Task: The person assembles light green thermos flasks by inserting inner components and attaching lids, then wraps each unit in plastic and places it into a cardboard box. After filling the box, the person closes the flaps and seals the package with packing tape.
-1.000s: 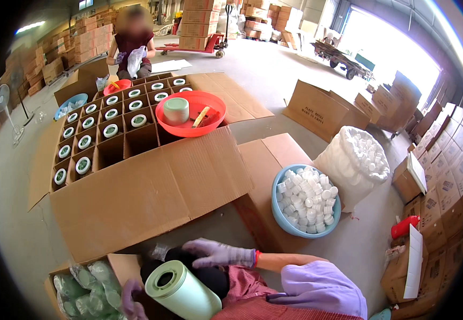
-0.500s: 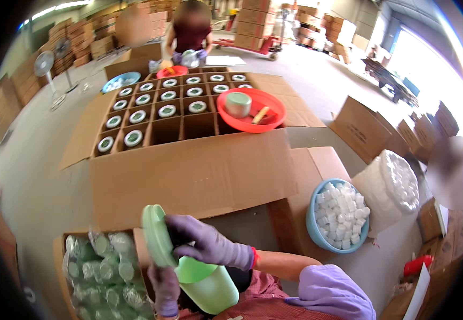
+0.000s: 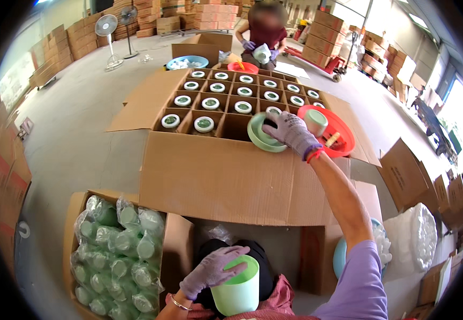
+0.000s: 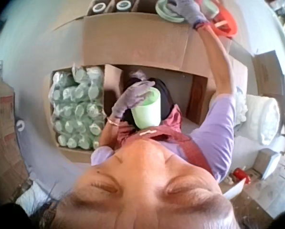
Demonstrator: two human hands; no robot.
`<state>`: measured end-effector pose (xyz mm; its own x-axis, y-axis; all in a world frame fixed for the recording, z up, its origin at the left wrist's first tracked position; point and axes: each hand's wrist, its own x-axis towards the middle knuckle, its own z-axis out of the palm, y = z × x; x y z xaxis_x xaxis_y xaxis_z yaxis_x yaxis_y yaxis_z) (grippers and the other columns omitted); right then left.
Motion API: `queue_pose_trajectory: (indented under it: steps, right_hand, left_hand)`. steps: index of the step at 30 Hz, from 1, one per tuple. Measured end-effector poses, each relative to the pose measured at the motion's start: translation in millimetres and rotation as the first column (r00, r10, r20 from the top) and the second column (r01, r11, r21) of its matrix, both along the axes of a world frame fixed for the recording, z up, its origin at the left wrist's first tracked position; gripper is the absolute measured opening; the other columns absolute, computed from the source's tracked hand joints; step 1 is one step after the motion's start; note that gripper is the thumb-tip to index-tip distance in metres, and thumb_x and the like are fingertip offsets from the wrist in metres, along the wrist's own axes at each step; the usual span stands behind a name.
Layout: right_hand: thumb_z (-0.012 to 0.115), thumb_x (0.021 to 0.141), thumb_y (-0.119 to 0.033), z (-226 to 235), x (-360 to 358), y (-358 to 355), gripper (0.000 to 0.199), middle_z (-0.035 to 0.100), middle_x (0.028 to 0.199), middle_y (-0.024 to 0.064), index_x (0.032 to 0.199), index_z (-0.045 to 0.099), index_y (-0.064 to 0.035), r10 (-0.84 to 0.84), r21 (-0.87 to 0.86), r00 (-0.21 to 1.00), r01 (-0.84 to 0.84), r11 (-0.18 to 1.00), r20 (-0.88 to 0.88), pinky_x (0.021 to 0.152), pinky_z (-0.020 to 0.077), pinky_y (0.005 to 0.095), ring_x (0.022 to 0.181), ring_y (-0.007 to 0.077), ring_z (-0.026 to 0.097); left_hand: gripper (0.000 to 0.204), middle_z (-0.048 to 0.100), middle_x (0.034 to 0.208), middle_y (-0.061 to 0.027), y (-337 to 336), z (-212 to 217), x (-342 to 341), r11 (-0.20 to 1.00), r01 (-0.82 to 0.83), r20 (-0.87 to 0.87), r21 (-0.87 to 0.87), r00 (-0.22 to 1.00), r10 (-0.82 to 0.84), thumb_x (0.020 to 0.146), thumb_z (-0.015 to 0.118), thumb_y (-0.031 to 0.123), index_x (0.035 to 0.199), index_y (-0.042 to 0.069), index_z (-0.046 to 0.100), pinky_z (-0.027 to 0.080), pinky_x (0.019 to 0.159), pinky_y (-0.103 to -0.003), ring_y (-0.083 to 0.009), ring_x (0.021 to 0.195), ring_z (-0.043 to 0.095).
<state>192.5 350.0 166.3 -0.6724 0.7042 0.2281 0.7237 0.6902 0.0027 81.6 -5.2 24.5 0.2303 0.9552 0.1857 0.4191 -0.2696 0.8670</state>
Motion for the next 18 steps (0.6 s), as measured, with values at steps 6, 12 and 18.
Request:
queue_pose_trajectory:
  steps: [6, 12, 18]
  right_hand:
    - [0.065, 0.082, -0.032, -26, -140, -1, 0.038, 0.063, 0.108, 0.0139, 0.114, 0.065, -0.0122, 0.432, 0.100, 0.902, -0.428, 0.898, -0.012, 0.089, 0.0506, 0.0442, 0.104, 0.0336, 0.061]
    - [0.071, 0.078, -0.031, -67, -195, 16, 0.059, 0.061, 0.111, 0.0246, 0.133, 0.054, -0.0194, 0.365, -0.261, 0.931, -0.353, 0.898, -0.002, 0.090, 0.0505, 0.0445, 0.105, 0.0409, 0.061]
    - [0.073, 0.075, -0.023, 15, -147, -20, 0.051, 0.056, 0.108, 0.0228, 0.120, 0.056, -0.0072, 0.447, 0.172, 0.751, -0.419, 0.891, -0.486, 0.090, 0.0475, 0.0470, 0.104, 0.0401, 0.055]
  left_hand:
    - [0.043, 0.057, 0.127, -0.0167, 10, -10, -5, 0.995, 0.066, 0.072, -0.076, 0.996, -0.060, 0.094, 0.059, 0.025, 0.131, 0.003, 0.053, 0.043, 0.101, -0.038, -0.0318, 0.118, 0.055]
    - [0.043, 0.057, 0.129, -0.0147, 9, -9, -13, 0.993, 0.061, 0.226, -0.100, 0.973, -0.037, 0.095, 0.058, 0.024, 0.131, 0.001, 0.054, 0.043, 0.101, -0.035, -0.0263, 0.118, 0.056]
    - [0.054, 0.051, 0.137, -0.0125, 37, 5, -52, 0.934, -0.268, 0.880, -0.238, 0.348, 0.324, 0.099, 0.052, 0.035, 0.142, 0.005, 0.040, 0.048, 0.099, -0.042, -0.0286, 0.120, 0.055]
